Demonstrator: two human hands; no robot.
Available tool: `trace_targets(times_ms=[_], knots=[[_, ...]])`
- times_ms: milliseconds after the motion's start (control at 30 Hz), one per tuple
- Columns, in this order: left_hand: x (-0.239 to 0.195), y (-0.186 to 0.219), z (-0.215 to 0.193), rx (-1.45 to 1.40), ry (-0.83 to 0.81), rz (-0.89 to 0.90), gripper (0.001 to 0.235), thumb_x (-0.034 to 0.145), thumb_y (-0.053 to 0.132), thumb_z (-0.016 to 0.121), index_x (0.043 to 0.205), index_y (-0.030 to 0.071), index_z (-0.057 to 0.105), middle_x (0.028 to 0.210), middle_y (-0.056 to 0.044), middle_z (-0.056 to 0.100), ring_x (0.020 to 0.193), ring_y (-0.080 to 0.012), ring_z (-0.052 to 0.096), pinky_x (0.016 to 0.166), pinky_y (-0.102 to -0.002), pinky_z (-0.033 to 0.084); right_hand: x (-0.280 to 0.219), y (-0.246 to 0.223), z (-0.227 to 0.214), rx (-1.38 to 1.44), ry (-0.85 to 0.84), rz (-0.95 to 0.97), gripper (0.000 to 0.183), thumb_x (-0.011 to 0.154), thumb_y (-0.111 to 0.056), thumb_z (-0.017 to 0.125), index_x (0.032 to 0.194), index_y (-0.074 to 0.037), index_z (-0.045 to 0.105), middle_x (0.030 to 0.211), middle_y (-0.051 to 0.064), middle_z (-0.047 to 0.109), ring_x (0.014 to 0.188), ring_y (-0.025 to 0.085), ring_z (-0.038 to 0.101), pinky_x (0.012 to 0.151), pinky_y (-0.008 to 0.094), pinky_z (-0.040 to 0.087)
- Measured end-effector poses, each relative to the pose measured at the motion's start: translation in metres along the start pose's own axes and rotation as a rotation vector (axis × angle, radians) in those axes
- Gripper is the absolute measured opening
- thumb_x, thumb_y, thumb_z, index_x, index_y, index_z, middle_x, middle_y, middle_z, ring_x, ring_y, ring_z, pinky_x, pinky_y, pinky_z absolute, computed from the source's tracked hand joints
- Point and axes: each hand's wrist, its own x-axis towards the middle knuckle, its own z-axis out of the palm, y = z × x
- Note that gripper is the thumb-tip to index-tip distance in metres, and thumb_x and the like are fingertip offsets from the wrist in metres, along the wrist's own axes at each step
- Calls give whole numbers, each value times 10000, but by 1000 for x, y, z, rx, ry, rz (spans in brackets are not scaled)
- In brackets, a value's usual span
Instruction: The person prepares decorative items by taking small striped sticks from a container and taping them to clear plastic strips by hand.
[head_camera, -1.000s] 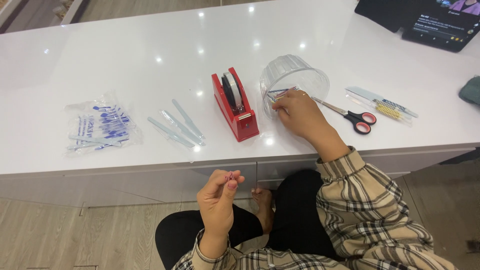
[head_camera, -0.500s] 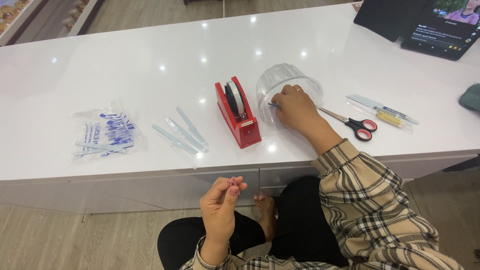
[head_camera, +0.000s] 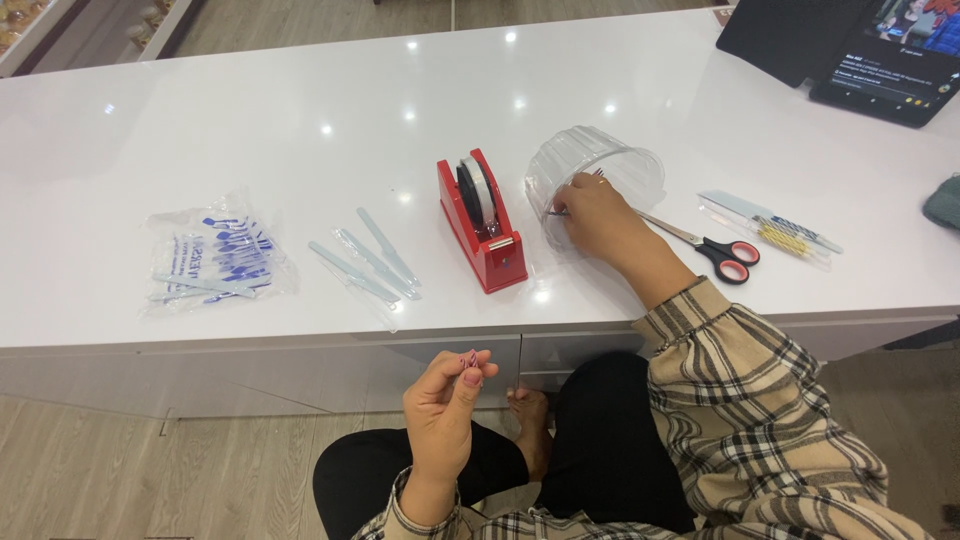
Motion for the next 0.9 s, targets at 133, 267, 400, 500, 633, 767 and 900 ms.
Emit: trace_targets(times_ms=[133, 267, 400, 500, 633, 767, 900], knots=[[0, -1, 0, 0, -2, 20, 119, 967, 72, 681, 1068, 67, 743, 1007, -142, 725, 900, -250, 773, 875, -367, 660, -1, -11, -15, -29, -56, 44, 359, 896, -43, 476, 1128, -134, 735, 1120, 117, 629, 1071, 356, 589, 874, 449, 494], [-1, -1, 1, -8, 0, 1, 115, 966, 81, 681, 1064, 69, 741, 997, -133, 718, 918, -258, 771, 885, -388, 670, -7, -21, -35, 24, -11, 51, 327, 901, -108, 469, 1058, -109, 755, 1100, 96, 687, 1042, 326, 633, 859, 426, 504], [0, -3, 1, -14, -9, 8, 120, 966, 80, 683, 1070, 66, 742, 1017, -148, 727, 904, -257, 771, 877, -384, 674, -3, -15, -39, -65, 29, 112, 415, 877, -67, 428, 1202, -55, 686, 1061, 213, 693, 968, 419, 648, 751, 489, 517], [-2, -4, 2, -4, -1, -12, 116, 959, 90, 690, 1058, 56, 740, 992, -147, 717, 900, -269, 774, 869, -387, 679, 16, 38, 3, -324, 151, -67, 278, 826, -29, 475, 1036, -119, 632, 902, 84, 654, 809, 304, 619, 626, 429, 483], [-2, -3, 3, 6, 9, -31, 116, 958, 92, 689, 1054, 56, 744, 992, -142, 722, 896, -266, 780, 870, -385, 668, -9, -8, -34, -178, 64, 35, 296, 906, -36, 531, 1155, -156, 639, 1028, 92, 593, 864, 323, 613, 561, 465, 485], [-3, -3, 3, 7, 20, -39, 101, 952, 100, 696, 1030, 58, 744, 987, -153, 731, 876, -270, 776, 862, -392, 665, -13, -13, -34, -65, -79, 76, 352, 924, -96, 473, 1172, -113, 723, 1070, 108, 586, 936, 337, 627, 730, 446, 517], [-4, -5, 1, 45, 55, -78, 119, 939, 126, 703, 1002, 39, 756, 974, -150, 742, 883, -261, 783, 859, -398, 665, -7, -6, -23, -116, -75, 52, 226, 933, -95, 482, 837, -65, 685, 956, 70, 576, 810, 314, 634, 598, 438, 490]])
